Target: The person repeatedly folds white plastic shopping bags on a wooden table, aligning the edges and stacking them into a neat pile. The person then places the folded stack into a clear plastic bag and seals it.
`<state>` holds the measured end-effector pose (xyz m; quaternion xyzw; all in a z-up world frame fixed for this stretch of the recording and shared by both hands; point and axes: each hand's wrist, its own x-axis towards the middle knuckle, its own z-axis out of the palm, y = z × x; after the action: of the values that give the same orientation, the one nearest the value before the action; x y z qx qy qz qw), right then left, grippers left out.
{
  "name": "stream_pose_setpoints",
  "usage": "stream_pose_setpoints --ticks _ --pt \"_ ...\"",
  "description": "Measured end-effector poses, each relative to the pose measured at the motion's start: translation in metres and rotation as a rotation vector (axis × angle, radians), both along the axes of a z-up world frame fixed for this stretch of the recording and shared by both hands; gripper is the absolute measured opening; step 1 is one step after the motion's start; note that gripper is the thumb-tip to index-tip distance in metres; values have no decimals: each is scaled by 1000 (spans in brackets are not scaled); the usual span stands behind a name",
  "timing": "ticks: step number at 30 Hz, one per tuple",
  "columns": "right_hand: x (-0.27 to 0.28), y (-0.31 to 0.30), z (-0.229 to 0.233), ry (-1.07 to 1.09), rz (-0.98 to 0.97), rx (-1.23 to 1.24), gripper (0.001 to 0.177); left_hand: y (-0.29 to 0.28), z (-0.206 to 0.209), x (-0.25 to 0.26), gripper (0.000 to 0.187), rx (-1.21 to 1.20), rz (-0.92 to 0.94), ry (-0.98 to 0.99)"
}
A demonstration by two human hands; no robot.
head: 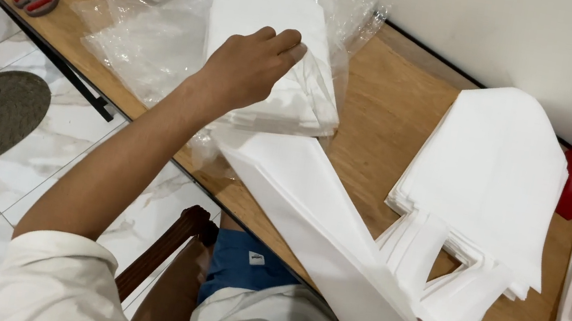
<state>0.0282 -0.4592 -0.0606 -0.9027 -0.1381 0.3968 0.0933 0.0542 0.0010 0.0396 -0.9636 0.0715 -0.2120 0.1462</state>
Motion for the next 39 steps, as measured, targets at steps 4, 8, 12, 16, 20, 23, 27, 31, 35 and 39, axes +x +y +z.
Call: stream_pose_setpoints --ticks 4,8,12,16,20,23,27,31,35,39 --pt "-60 62 40 -1002 22 599 41 -14 0 -1 45 87 -31 -77" --pt "-69 89 57 -1273 165 762 31 -15 -4 -2 42 286 -35 -217" --pt "-65 113 48 -1324 299 881 33 -15 8 -6 37 -39 -70 -6" --pt "-58 151 60 -1482 557 904 21 -28 20 -10 30 -177 -24 84" --pt "-46 177 47 -1357 519 941 30 -38 21 -13 23 -25 -48 -83" --pt "-37 200 41 -1547 495 635 26 -40 15 -14 25 63 -49 -188" --pt "-20 240 44 -1440 386 979 28 -59 34 -28 35 8 44 -43" --pt "3 271 35 -1388 336 972 29 -60 21 -36 36 -14 26 -99" --pt "13 278 65 -932 183 1125 36 -55 4 -46 32 -62 -18 -223" --pt "19 257 71 -680 110 1133 60 -60 -8 -70 29 -194 -80 -201"
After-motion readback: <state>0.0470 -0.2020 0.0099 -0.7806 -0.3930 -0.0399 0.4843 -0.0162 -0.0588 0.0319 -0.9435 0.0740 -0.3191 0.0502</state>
